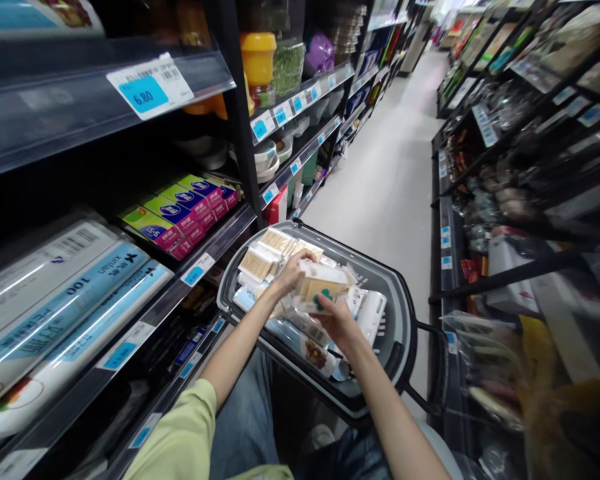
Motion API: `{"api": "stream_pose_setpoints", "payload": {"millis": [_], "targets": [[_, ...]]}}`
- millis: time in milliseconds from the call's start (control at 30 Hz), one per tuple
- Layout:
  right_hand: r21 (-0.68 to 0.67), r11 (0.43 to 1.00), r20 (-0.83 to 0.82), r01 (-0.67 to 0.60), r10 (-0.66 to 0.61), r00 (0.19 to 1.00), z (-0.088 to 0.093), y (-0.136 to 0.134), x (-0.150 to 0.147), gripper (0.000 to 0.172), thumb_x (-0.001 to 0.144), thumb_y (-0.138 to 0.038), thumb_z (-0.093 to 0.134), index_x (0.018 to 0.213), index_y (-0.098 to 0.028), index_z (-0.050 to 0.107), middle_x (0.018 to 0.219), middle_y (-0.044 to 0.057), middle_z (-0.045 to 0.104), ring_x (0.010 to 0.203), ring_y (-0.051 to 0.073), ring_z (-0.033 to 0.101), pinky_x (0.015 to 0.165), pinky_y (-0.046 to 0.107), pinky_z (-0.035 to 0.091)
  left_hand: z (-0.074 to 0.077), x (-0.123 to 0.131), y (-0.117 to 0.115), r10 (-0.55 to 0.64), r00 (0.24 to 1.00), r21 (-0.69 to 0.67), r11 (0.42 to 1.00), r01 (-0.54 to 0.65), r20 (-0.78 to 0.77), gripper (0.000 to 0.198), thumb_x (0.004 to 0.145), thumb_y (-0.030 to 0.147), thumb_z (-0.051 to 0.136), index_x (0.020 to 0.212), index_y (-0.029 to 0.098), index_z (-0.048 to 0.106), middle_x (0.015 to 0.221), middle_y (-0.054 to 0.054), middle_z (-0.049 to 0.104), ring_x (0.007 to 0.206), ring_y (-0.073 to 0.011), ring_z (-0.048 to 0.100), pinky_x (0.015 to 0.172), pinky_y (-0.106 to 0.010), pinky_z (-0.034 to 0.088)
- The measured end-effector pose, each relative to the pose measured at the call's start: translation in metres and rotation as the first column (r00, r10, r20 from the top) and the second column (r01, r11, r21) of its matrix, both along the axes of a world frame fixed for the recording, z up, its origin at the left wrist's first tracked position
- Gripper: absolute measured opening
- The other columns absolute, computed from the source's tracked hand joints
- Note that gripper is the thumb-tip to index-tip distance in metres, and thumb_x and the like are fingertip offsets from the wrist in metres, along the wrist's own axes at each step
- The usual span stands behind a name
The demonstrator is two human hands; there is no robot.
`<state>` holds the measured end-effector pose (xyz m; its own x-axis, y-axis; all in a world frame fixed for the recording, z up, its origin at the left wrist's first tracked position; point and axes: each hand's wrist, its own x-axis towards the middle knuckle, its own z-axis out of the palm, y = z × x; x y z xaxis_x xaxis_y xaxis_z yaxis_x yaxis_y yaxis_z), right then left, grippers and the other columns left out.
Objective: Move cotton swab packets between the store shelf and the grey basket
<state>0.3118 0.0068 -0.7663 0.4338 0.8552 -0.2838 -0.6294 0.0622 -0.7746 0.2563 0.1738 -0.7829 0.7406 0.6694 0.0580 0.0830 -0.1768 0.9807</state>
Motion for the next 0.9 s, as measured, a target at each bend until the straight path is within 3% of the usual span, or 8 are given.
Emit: {"api": "stream_pose_setpoints", "payload": {"millis": [67,133,233,300,433,567,733,900], "targets": [[0.027,0.994,-0.045,0.106,-0.105,0.993,0.007,-0.004,0.009,0.048,0.065,-0.037,0.093,0.105,-0.024,0.07,0.1,0.0,0.076,0.078,0.016,0.071,0.061,0.023,0.061,0.006,-0.005,0.0,0.089,0.992,0.179,0.981,-0.072,-0.089,0.014,0.09,0.021,0.052,0.095,0.018,0.065,0.089,-0.004,0.067,0.081,-0.0171,0.061,0.078,-0.03,0.049],[0.05,0.978,-0.057,0.2,-0.197,0.979,0.009,-0.007,0.018,0.046,0.068,-0.035,0.092,0.107,-0.024,0.071,0.102,0.0,0.075,0.081,0.015,0.071,0.062,0.02,0.061,0.011,-0.011,-0.004,0.198,0.95,0.447,0.892,-0.071,-0.243,0.018,0.089,0.019,0.049,0.096,0.02,0.065,0.088,-0.004,0.069,0.082,-0.0198,0.063,0.078,-0.031,0.046],[0.049,0.967,-0.045,0.252,-0.249,0.967,0.005,-0.011,0.027,0.045,0.07,-0.034,0.091,0.109,-0.023,0.071,0.105,0.001,0.075,0.082,0.016,0.07,0.061,0.021,0.061,0.017,-0.022,-0.009,0.245,0.828,0.632,0.758,0.161,-0.504,0.023,0.091,0.024,0.047,0.104,0.022,0.066,0.088,-0.007,0.072,0.085,-0.0252,0.067,0.081,-0.034,0.046],[0.025,0.968,-0.038,0.251,-0.25,0.967,0.001,-0.013,0.03,0.046,0.069,-0.033,0.092,0.109,-0.023,0.072,0.106,0.001,0.075,0.083,0.016,0.07,0.06,0.021,0.061,0.02,-0.028,-0.008,0.186,0.775,0.602,0.744,0.291,-0.604,0.027,0.091,0.027,0.045,0.104,0.022,0.068,0.09,-0.008,0.074,0.088,-0.0269,0.069,0.083,-0.035,0.047],[-0.029,0.967,-0.053,0.254,-0.255,0.965,-0.001,-0.016,0.033,0.046,0.064,-0.033,0.093,0.103,-0.022,0.073,0.102,0.001,0.075,0.083,0.018,0.07,0.059,0.023,0.061,0.024,-0.037,0.004,-0.059,0.831,0.487,0.787,0.38,-0.553,0.036,0.086,0.02,0.04,0.105,0.022,0.071,0.103,-0.006,0.075,0.099,-0.0228,0.067,0.088,-0.031,0.047],[-0.071,0.959,-0.045,0.274,-0.278,0.96,0.005,-0.016,0.036,0.043,0.062,-0.036,0.091,0.098,-0.021,0.072,0.102,0.003,0.076,0.088,0.022,0.071,0.061,0.028,0.063,0.024,-0.038,0.009,-0.206,0.782,0.394,0.771,0.5,-0.588,0.035,0.074,0.014,0.046,0.093,0.021,0.075,0.084,-0.003,0.075,0.086,-0.0224,0.067,0.081,-0.029,0.047],[-0.087,0.943,-0.005,0.321,-0.322,0.947,0.005,-0.014,0.04,0.041,0.062,-0.035,0.089,0.096,-0.021,0.07,0.104,0.003,0.076,0.092,0.023,0.07,0.067,0.03,0.064,0.019,-0.031,0.0,-0.22,0.77,0.403,0.748,0.527,-0.599,0.028,0.076,0.012,0.048,0.084,0.021,0.073,0.075,-0.005,0.072,0.08,-0.024,0.065,0.078,-0.03,0.045],[-0.059,0.927,0.032,0.37,-0.369,0.929,0.0,-0.014,0.041,0.053,0.061,-0.032,0.091,0.107,-0.026,0.066,0.107,-0.001,0.073,0.089,0.019,0.07,0.06,0.024,0.062,0.005,-0.025,-0.007,-0.198,0.782,0.46,0.714,0.528,-0.591,0.021,0.092,0.031,0.052,0.079,0.022,0.066,0.07,-0.006,0.067,0.073,-0.0239,0.063,0.077,-0.03,0.044]]}}
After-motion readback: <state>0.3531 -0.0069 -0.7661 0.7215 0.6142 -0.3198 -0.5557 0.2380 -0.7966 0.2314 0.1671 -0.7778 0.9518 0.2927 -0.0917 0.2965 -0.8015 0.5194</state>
